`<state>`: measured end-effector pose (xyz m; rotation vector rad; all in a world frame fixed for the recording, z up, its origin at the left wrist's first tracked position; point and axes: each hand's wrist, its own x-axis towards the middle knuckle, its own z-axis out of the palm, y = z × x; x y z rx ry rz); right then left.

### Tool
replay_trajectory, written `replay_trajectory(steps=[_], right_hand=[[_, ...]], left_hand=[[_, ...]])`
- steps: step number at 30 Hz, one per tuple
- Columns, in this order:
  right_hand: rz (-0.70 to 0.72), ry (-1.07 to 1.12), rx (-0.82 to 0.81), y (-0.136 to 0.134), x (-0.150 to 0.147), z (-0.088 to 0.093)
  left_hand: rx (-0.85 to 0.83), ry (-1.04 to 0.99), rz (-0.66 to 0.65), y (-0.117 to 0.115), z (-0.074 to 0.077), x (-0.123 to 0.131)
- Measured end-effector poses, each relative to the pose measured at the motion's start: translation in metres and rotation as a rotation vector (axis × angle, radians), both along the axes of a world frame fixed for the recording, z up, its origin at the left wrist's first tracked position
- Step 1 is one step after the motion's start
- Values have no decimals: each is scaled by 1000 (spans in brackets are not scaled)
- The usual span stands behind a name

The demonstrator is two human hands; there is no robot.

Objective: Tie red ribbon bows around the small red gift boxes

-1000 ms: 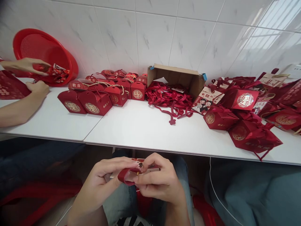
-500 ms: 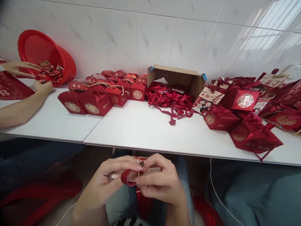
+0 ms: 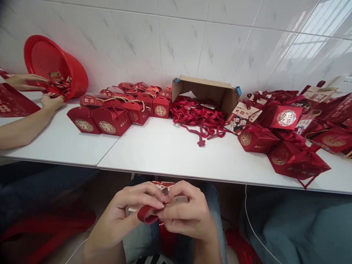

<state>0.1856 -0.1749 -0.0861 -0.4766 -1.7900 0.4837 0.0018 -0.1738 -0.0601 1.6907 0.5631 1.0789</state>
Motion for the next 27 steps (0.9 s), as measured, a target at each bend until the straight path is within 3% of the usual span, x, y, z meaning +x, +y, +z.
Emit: replay_trajectory(steps=[15,22,27], right_hand=[[-49,9,31,-1,0,-3],[-65,-14,54,0,0,-5],[-47,3,56,2,0,-2]], left_hand=[[10,-68,-116,14,-9,-7],[-21,-73,-27,17,-17,-1],[64,-93,20,20,-18,1]])
